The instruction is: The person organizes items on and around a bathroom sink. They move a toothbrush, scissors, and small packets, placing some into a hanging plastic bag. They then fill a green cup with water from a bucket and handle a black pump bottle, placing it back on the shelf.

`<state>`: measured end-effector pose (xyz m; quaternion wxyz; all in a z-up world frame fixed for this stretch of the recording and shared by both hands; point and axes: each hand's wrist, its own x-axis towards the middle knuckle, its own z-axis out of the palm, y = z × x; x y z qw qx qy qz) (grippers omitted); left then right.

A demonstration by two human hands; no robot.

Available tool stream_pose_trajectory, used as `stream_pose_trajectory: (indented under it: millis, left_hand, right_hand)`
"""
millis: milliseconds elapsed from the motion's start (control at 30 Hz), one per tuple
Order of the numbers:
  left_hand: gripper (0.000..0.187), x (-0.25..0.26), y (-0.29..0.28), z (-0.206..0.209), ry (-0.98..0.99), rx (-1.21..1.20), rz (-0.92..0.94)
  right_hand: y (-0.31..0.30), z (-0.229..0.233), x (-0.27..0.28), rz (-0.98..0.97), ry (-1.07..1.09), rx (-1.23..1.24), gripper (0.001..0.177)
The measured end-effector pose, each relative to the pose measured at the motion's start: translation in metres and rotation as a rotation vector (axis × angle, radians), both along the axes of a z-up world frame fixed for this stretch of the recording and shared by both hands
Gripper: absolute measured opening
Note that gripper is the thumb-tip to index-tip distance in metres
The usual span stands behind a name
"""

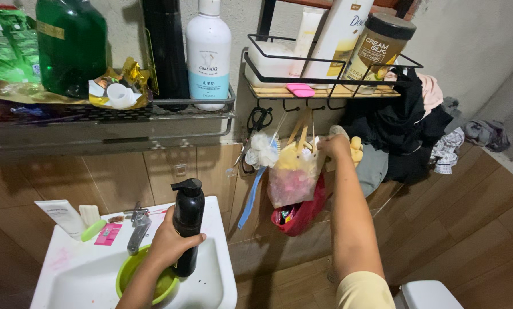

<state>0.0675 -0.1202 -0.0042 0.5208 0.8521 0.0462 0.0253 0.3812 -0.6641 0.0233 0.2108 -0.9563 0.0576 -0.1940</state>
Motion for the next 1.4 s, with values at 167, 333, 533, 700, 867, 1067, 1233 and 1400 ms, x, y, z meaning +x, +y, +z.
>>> stream_pose_trajectory:
  millis: [167,333,533,700,867,1067,1233,1400]
  left_hand:
    - [0.099,0.000,0.000,-0.002,-0.010,-0.017,-0.006]
    - [0.099,0.002,-0.004,-0.003,-0.018,-0.009,-0.011]
    - [0.100,0.002,-0.006,-0.002,-0.010,-0.001,-0.018]
    - [0.100,0.001,-0.007,0.000,0.006,0.012,-0.012]
    - [0.102,0.001,-0.007,0.000,0.019,-0.004,-0.016]
    - [0.102,0.001,-0.004,-0.002,-0.016,-0.032,-0.015]
    - [0.103,0.000,-0.001,-0.001,-0.003,-0.022,-0.006]
    - [0.101,-0.002,-0.002,0.001,0.040,-0.030,-0.013]
  right_hand:
    - [-0.003,0.008,-0.012,-0.030,-0.124,0.523,0.015]
    - [0.001,0.026,-0.032,-0.072,-0.080,0.594,0.017]
    - [-0.004,0.031,-0.036,-0.012,0.027,0.587,0.021]
    - [-0.014,0.025,-0.029,-0.089,-0.031,0.442,0.022]
    - [-0.010,0.013,-0.024,0.022,-0.090,0.726,0.020]
    - [-0.010,0.022,-0.021,0.034,0.140,1.114,0.010]
    - [-0.014,0.035,-0.039,0.330,0.262,1.740,0.015]
    - [-0.007,0.040,-0.052,0.431,0.288,1.889,0.015]
